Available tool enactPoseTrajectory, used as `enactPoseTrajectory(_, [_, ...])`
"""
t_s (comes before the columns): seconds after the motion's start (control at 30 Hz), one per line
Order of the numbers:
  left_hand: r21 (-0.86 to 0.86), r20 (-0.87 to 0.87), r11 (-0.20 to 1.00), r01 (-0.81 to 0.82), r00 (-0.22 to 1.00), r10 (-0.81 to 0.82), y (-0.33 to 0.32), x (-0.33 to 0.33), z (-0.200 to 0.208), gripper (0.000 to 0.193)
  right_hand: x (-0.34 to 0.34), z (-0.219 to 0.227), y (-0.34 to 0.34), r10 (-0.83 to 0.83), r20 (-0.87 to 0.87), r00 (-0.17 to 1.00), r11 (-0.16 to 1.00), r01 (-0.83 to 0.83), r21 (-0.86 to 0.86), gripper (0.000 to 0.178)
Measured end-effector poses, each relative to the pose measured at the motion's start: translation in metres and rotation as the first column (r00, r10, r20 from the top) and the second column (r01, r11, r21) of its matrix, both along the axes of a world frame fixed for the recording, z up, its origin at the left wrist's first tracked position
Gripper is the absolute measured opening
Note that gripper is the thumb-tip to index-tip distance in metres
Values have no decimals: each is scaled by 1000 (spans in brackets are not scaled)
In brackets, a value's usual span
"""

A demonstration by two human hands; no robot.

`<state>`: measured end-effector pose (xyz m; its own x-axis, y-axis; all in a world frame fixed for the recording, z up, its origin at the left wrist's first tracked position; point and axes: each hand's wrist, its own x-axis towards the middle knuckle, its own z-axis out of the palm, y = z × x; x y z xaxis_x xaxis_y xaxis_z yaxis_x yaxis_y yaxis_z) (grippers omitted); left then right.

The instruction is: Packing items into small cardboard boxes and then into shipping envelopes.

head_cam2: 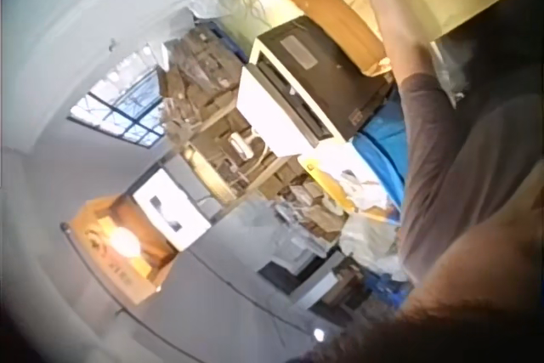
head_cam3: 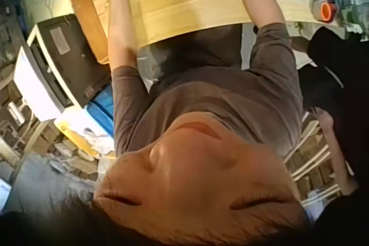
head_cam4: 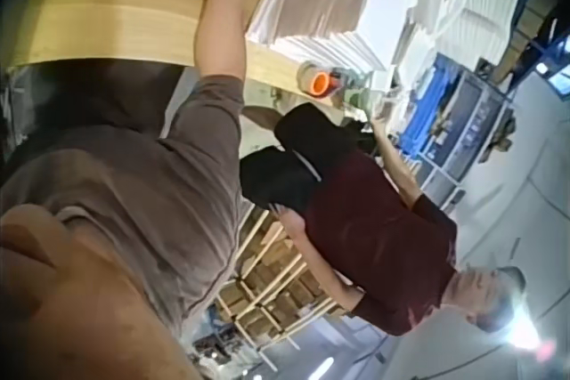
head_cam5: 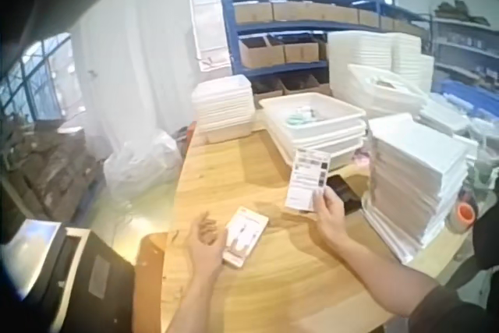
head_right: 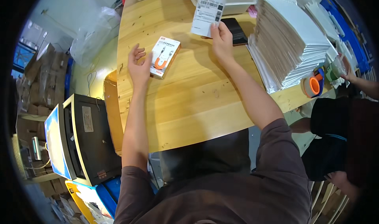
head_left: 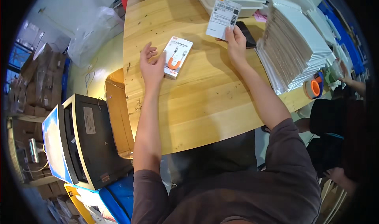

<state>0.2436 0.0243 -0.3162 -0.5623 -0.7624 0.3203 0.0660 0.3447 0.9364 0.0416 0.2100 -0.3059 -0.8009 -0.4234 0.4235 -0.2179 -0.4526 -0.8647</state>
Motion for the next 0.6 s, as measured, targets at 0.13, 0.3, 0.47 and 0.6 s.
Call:
enactPoseTrajectory(0.13, [-256, 114, 967, 8, 993, 22, 12, 3, 2, 82, 0, -5, -1, 40, -2, 999, 999, -40, -13, 29])
enactPoseTrajectory(0.3, [-577, 377, 802, 153, 921, 96, 33, 15, 22, 70, -6, -9, 1, 46, -29, 999, 999, -45, 22, 29])
enactPoseTrajectory(0.47, [-281, 273, 959, 36, 961, 43, 26, 23, 28, 55, -1, -27, -13, -274, -421, 865, 904, 381, 194, 39])
enactPoseTrajectory(0.6, [276, -23, 960, 41, 999, -36, 14, 23, 25, 48, 8, -28, -18, -323, -716, 618, 790, 593, 155, 51])
